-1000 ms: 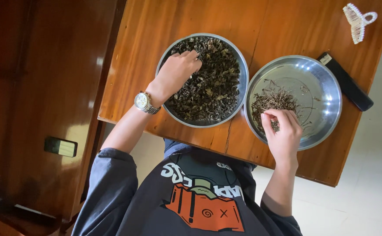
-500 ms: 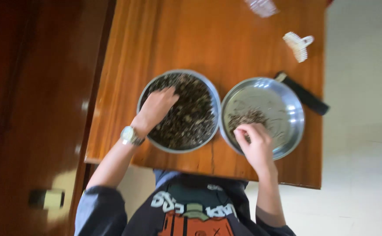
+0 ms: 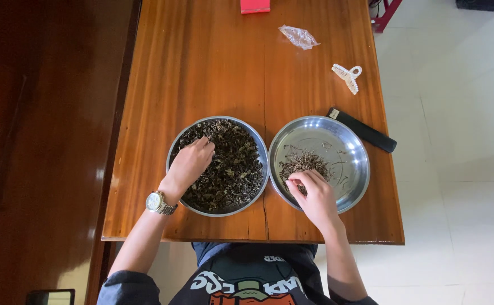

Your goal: The person sorts dried plant material by hand, picking pieces from a large metal bowl and placing them into a smaller metal bowl. The person briefly uses a remote control while continuing to sort the material.

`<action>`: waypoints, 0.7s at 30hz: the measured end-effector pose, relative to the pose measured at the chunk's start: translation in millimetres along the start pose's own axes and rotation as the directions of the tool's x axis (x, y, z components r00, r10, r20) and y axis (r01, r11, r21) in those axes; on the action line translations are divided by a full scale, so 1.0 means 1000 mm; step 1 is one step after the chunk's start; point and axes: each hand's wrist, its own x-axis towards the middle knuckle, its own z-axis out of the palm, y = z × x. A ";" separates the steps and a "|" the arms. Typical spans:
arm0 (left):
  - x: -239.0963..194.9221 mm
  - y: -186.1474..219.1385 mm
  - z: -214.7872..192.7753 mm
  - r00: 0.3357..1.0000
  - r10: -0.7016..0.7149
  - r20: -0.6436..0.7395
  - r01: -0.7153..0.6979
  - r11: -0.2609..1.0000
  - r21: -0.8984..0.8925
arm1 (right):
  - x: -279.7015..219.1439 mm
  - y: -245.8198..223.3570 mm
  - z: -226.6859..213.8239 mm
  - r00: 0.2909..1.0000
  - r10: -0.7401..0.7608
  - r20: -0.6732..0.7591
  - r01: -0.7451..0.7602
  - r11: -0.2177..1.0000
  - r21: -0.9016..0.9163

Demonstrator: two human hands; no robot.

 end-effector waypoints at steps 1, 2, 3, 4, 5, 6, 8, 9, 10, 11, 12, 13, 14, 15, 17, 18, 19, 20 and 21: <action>0.000 0.003 -0.009 1.000 -0.022 0.003 0.022 1.000 -0.012 | 0.000 -0.001 -0.001 1.000 -0.001 0.006 0.001 1.000 -0.002; 0.000 0.009 -0.022 1.000 -0.021 0.002 0.021 1.000 -0.012 | -0.001 0.000 0.001 1.000 -0.002 0.004 0.002 1.000 -0.004; 0.000 0.014 -0.034 1.000 -0.016 0.001 0.016 1.000 -0.021 | -0.001 0.001 0.003 1.000 0.010 0.017 -0.010 1.000 0.013; 0.000 0.020 -0.045 1.000 -0.012 0.000 0.012 0.999 -0.031 | -0.002 0.002 0.006 0.999 0.021 0.030 -0.022 0.999 0.029; -0.003 0.027 -0.046 1.000 -0.010 -0.002 0.010 1.000 -0.030 | -0.001 0.001 0.012 0.999 0.021 0.028 -0.022 0.999 0.028; -0.006 0.034 -0.046 0.997 0.077 0.016 -0.078 0.990 0.117 | 0.000 -0.001 0.019 0.998 0.034 0.047 -0.038 0.995 0.088; -0.011 0.050 -0.050 0.986 0.159 0.046 -0.165 0.951 0.261 | 0.004 -0.008 0.035 0.997 0.045 0.066 -0.055 0.988 0.147; -0.013 0.059 -0.052 0.991 0.131 -0.004 -0.131 0.988 0.076 | 0.008 -0.013 0.043 0.994 0.008 0.107 -0.025 0.986 0.166; -0.015 0.067 -0.055 0.994 0.095 -0.048 -0.100 0.989 -0.113 | 0.012 -0.018 0.052 0.989 -0.031 0.147 0.003 0.982 0.186; -0.018 0.074 -0.053 0.994 0.095 -0.048 -0.100 0.989 -0.112 | 0.018 -0.026 0.060 0.989 -0.031 0.146 0.003 0.982 0.187; -0.020 0.080 -0.052 0.998 0.018 -0.062 -0.033 0.967 -0.254 | 0.025 -0.033 0.068 0.987 -0.081 0.140 0.063 0.989 0.131; -0.022 0.085 -0.050 0.996 -0.061 -0.064 0.031 0.921 -0.389 | 0.032 -0.041 0.076 0.982 -0.133 0.136 0.124 0.989 0.076; -0.023 0.087 -0.051 0.996 -0.061 -0.065 0.031 0.921 -0.387 | 0.035 -0.047 0.079 0.982 -0.135 0.135 0.125 0.989 0.077; -0.025 0.088 -0.051 0.994 -0.112 -0.014 0.090 0.857 -0.508 | 0.038 -0.052 0.082 0.976 -0.162 0.144 0.152 0.985 0.075; -0.029 0.088 -0.052 0.987 -0.157 0.043 0.150 0.775 -0.613 | 0.040 -0.057 0.090 0.970 -0.191 0.151 0.181 0.981 0.075; -0.032 0.087 -0.053 0.982 -0.184 0.051 0.172 0.741 -0.650 | 0.040 -0.056 0.094 0.968 -0.213 0.132 0.203 0.976 0.085; -0.034 0.086 -0.054 0.976 -0.208 0.062 0.193 0.702 -0.686 | 0.039 -0.055 0.098 0.966 -0.232 0.115 0.222 0.971 0.093; -0.037 0.085 -0.050 0.976 -0.208 0.062 0.193 0.702 -0.685 | 0.041 -0.057 0.098 0.966 -0.232 0.114 0.222 0.971 0.093; -0.039 0.084 -0.047 0.973 -0.223 0.057 0.199 0.690 -0.696 | 0.042 -0.059 0.096 0.965 -0.239 0.110 0.228 0.968 0.101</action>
